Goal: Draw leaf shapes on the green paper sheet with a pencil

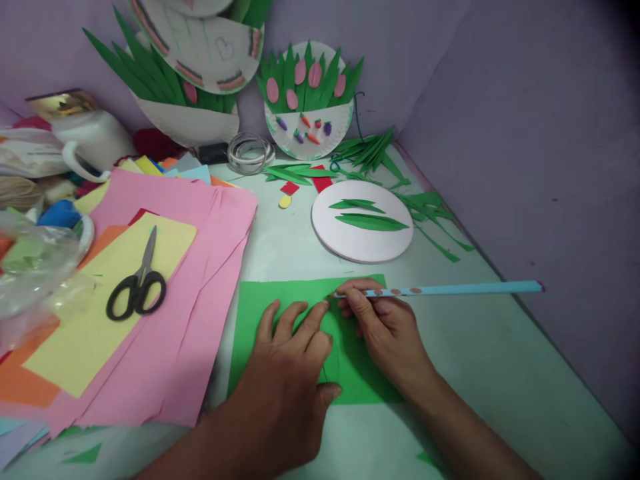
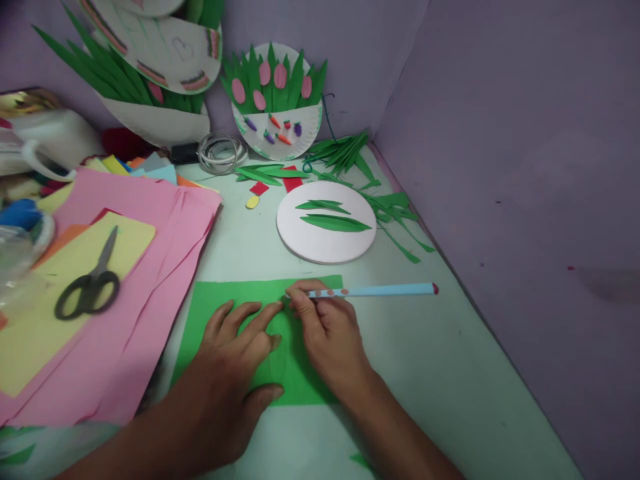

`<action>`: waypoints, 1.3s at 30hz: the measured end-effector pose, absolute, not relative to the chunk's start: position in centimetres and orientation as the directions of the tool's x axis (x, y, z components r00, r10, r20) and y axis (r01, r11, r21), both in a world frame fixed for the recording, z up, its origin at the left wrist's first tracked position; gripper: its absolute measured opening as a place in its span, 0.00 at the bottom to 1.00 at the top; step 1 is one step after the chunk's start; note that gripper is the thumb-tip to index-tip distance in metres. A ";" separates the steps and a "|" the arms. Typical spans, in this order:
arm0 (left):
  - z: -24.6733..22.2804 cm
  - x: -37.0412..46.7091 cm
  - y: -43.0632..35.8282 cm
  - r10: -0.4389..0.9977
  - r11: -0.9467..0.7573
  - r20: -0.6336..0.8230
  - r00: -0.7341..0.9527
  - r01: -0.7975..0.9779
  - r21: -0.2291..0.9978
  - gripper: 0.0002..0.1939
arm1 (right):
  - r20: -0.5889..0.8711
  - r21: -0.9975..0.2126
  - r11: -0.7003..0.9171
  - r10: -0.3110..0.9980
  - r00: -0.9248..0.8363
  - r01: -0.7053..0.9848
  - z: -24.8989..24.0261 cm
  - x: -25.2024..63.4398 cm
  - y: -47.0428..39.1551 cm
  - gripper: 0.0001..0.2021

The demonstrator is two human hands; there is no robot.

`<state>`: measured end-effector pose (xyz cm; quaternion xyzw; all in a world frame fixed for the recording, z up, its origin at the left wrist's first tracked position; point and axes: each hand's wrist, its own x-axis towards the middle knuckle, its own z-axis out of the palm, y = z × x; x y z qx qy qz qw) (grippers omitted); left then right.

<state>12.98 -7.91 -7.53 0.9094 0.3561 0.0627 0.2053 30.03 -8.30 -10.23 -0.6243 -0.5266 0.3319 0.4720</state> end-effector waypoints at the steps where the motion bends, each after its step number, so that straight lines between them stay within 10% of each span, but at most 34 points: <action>1: -7.6 13.0 -7.9 0.675 -0.660 -0.033 0.737 0.623 0.421 0.11 | 0.085 -0.938 0.002 0.971 0.224 0.348 -10.3 30.0 -8.3 0.15; 39: -7.4 13.2 -7.9 0.683 -0.646 -0.057 0.729 0.638 0.421 0.13 | 0.160 -0.886 0.056 0.968 0.191 0.460 -10.4 30.0 -8.2 0.15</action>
